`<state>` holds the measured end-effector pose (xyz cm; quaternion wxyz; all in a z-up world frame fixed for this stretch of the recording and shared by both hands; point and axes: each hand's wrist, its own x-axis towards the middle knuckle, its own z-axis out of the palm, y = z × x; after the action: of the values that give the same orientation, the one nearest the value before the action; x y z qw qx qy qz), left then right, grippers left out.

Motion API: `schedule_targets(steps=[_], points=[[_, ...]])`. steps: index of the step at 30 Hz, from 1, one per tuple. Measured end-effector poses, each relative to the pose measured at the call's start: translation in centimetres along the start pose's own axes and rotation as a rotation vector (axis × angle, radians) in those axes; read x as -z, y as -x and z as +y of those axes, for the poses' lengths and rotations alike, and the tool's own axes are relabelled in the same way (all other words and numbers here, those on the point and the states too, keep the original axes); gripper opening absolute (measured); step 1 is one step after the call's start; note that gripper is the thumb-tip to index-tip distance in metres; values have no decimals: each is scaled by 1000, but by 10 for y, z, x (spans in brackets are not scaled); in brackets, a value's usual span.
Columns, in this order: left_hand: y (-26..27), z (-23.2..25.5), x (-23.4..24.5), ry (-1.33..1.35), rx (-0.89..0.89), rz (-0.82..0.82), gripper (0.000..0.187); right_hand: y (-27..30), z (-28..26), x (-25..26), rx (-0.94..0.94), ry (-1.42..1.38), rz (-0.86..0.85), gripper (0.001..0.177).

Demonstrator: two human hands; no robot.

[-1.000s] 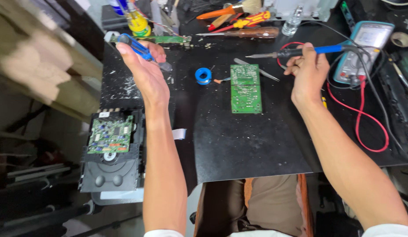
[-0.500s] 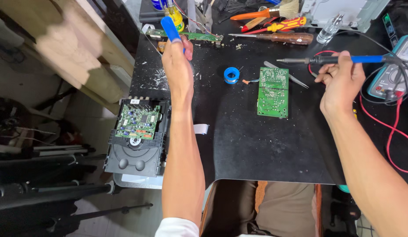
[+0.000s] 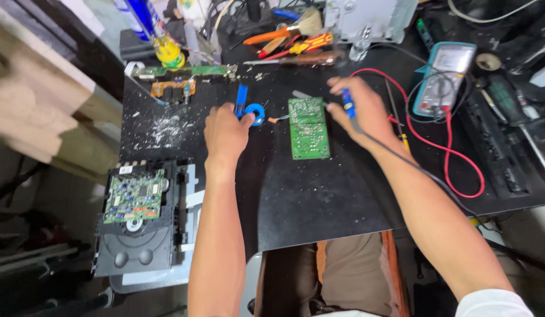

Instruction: The person uses a soldering iron and a desoldering pump on a circuit board, then uses a multimeter to test components and handles a small part with tweezers.

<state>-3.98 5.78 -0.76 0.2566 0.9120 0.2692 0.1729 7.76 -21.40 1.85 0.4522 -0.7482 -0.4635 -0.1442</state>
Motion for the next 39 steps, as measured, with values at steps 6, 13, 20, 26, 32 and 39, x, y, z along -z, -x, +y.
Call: schedule_targets(steps=[6, 13, 20, 26, 32, 39], points=[[16, 34, 17, -137, -112, 247, 53, 1, -5, -10, -82, 72, -132, 35], [61, 115, 5, 8, -142, -40, 92, 0, -3, -11, -202, 193, -228, 33], [78, 131, -21, -89, -222, 31, 111, 2, 3, 1, -26, 394, 122, 37], [75, 130, -24, -18, -224, -36, 106, -3, -5, 1, 59, 280, 385, 27], [58, 123, -8, 205, -196, -48, 91, -7, -10, 4, 30, 103, 495, 26], [15, 77, -16, 1596, -38, -584, 66, -29, -9, 9, -151, -371, 535, 41]])
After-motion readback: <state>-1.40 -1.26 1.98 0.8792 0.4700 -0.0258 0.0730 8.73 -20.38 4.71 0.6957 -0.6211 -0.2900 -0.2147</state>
